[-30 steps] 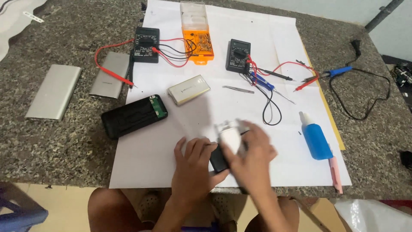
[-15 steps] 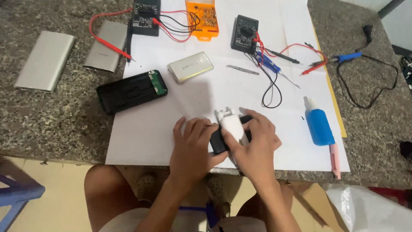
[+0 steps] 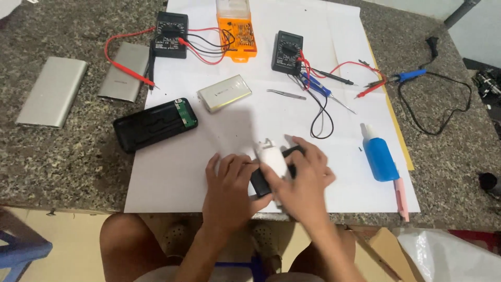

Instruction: The person cleans the outer casing of a power bank with a cloth and then attempts to reinsert the internal battery and circuit module into the shell.

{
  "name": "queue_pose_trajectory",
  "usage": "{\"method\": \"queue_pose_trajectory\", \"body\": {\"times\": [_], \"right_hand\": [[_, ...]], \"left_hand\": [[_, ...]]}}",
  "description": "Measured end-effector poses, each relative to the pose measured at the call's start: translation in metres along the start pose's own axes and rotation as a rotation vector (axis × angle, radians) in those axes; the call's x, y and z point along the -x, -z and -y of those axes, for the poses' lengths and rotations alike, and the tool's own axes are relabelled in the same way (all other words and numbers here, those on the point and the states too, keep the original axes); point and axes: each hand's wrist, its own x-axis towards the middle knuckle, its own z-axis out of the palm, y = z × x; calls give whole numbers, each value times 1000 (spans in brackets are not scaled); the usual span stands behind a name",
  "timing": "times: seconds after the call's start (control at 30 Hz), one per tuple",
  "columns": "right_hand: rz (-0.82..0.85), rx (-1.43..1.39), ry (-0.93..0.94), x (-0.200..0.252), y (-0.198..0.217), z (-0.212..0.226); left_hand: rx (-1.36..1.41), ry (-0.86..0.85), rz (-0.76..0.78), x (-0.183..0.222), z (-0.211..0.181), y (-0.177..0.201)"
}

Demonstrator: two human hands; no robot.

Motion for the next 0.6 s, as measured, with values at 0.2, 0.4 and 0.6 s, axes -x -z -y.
{"method": "queue_pose_trajectory", "body": {"times": [0.2,0.4,0.6], "right_hand": [[-39,247,-57,-26,21,-37],[-26,188,-130,-32,26,-43],[-219,288,9,-39,20,-114]], "left_hand": [[21,-36,43,-4,2,9],[49,-46,42,-3,2,11],[65,-55,42,-4,3,12]]}}
